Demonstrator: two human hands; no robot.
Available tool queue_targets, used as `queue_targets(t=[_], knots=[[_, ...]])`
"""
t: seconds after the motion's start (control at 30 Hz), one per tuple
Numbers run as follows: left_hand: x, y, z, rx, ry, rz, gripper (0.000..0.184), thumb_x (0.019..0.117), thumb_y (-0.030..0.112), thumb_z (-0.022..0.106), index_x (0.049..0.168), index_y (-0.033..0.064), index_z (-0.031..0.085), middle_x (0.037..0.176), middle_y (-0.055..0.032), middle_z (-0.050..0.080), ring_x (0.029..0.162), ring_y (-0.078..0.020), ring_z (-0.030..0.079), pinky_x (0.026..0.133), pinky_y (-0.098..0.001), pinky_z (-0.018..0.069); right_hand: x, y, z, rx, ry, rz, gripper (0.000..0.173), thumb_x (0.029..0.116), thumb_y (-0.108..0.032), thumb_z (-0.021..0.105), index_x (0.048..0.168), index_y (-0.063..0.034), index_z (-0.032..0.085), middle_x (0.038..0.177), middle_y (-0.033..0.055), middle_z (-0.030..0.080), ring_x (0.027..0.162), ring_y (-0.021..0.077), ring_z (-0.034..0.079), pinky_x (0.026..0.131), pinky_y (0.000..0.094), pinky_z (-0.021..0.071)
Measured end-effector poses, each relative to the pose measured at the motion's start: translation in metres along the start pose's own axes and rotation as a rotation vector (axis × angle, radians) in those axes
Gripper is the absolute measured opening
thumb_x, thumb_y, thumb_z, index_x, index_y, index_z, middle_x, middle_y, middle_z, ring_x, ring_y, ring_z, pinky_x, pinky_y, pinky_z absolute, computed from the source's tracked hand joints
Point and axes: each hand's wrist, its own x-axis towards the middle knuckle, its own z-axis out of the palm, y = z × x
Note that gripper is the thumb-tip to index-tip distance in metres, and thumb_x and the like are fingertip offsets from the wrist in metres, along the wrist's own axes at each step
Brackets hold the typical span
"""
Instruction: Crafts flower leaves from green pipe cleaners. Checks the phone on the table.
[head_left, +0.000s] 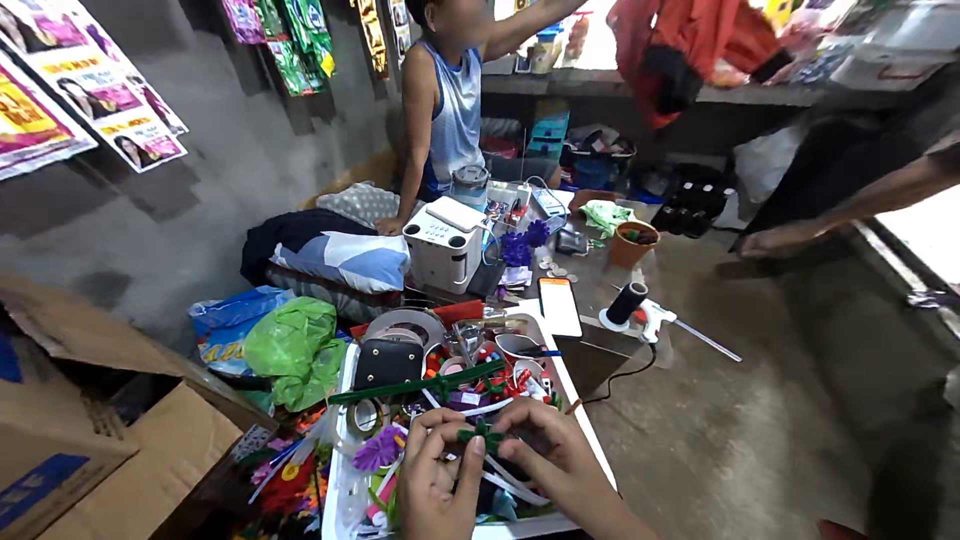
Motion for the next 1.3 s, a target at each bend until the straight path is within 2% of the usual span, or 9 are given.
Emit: queue_targets(t=[0.17, 0.27, 0.37, 0.53, 0.7, 0.83, 0.97, 1.1, 1.3], knots=[[0.0, 0.0, -0.004, 0.065, -0.087, 0.005, 0.014, 0.0867, -0.001, 0.074, 0.099, -0.0064, 0.07, 0.119, -0.0129, 0.06, 0.099, -0.0068, 0.069, 0.077, -0.0218, 0.0638, -0.003, -0.001, 0.003, -0.015, 0.054, 0.032, 0.014, 0.0986, -0.018, 0.068, 0.1, -0.0034, 0.07, 0.097, 0.0033, 0.072, 0.089, 0.0073, 0.069, 0.082, 0.0241, 0.0598], [0.002, -0.003, -0.005, 0.26, -0.082, 0.16, 0.014, 0.0863, 0.003, 0.076, 0.097, -0.0059, 0.072, 0.114, -0.0141, 0.062, 0.095, -0.004, 0.068, 0.077, -0.0174, 0.0612, -0.004, -0.002, 0.006, -0.084, 0.079, 0.05, 0.015, 0.0979, -0.02, 0.069, 0.098, -0.0045, 0.07, 0.093, 0.0018, 0.072, 0.086, 0.0054, 0.069, 0.081, 0.023, 0.0592], [0.001, -0.009, -0.003, 0.363, -0.027, 0.267, 0.013, 0.087, 0.006, 0.076, 0.094, -0.0037, 0.073, 0.113, -0.0136, 0.062, 0.098, -0.0027, 0.066, 0.08, -0.0153, 0.0596, -0.003, -0.002, 0.008, -0.123, 0.104, 0.045, 0.015, 0.0977, -0.02, 0.069, 0.096, -0.0051, 0.07, 0.092, 0.0013, 0.072, 0.086, 0.0047, 0.069, 0.081, 0.0221, 0.0589], [0.006, -0.002, -0.01, 0.263, -0.129, 0.18, 0.013, 0.0915, 0.008, 0.073, 0.101, -0.0009, 0.075, 0.121, -0.0143, 0.062, 0.1, -0.0063, 0.068, 0.081, -0.0196, 0.0619, -0.002, -0.002, 0.008, -0.12, 0.071, -0.018, 0.012, 0.0976, -0.015, 0.068, 0.099, -0.003, 0.069, 0.098, 0.0042, 0.072, 0.093, 0.0067, 0.069, 0.086, 0.0232, 0.0587], [0.016, 0.004, -0.018, 0.388, -0.168, 0.266, 0.012, 0.0914, 0.016, 0.074, 0.095, 0.0047, 0.077, 0.114, -0.0093, 0.065, 0.106, -0.0035, 0.063, 0.09, -0.0144, 0.0541, 0.001, -0.012, 0.005, -0.196, 0.013, -0.058, 0.012, 0.0994, -0.014, 0.065, 0.101, -0.002, 0.067, 0.1, 0.0063, 0.07, 0.095, 0.0066, 0.068, 0.086, 0.022, 0.0576], [0.018, 0.003, -0.017, 0.438, -0.164, 0.303, 0.01, 0.0901, 0.019, 0.073, 0.091, 0.0093, 0.074, 0.113, -0.0075, 0.062, 0.11, -0.0037, 0.058, 0.094, -0.0142, 0.0488, 0.001, -0.016, 0.005, -0.229, -0.016, -0.052, 0.012, 0.0979, -0.012, 0.066, 0.101, -0.0006, 0.067, 0.097, 0.0082, 0.07, 0.092, 0.0075, 0.067, 0.084, 0.0208, 0.0564], [0.013, -0.003, -0.011, 0.382, -0.108, 0.296, 0.01, 0.0926, 0.02, 0.07, 0.093, 0.0108, 0.071, 0.113, -0.0048, 0.056, 0.11, -0.0013, 0.053, 0.095, -0.0118, 0.0443, -0.001, -0.018, 0.007, -0.195, -0.013, 0.006, 0.012, 0.0966, -0.012, 0.066, 0.099, 0.0002, 0.067, 0.094, 0.0083, 0.069, 0.089, 0.0066, 0.066, 0.081, 0.0194, 0.0553], [0.006, -0.007, -0.005, 0.334, -0.033, 0.256, 0.011, 0.0944, 0.021, 0.068, 0.093, 0.0102, 0.07, 0.115, -0.0031, 0.055, 0.112, -0.0005, 0.052, 0.096, -0.0121, 0.045, -0.001, -0.021, 0.012, -0.187, -0.012, 0.04, 0.013, 0.0965, -0.013, 0.065, 0.098, 0.0, 0.066, 0.091, 0.008, 0.068, 0.084, 0.0061, 0.065, 0.077, 0.0189, 0.0547], [0.009, -0.004, -0.005, 0.237, -0.049, 0.153, 0.012, 0.0941, 0.017, 0.068, 0.092, 0.0062, 0.072, 0.117, -0.0044, 0.058, 0.112, -0.0018, 0.056, 0.093, -0.0142, 0.0512, -0.002, -0.018, 0.012, -0.096, 0.013, 0.058, 0.014, 0.0983, -0.013, 0.065, 0.101, 0.0003, 0.066, 0.095, 0.0069, 0.069, 0.088, 0.0069, 0.067, 0.081, 0.0224, 0.0568]])
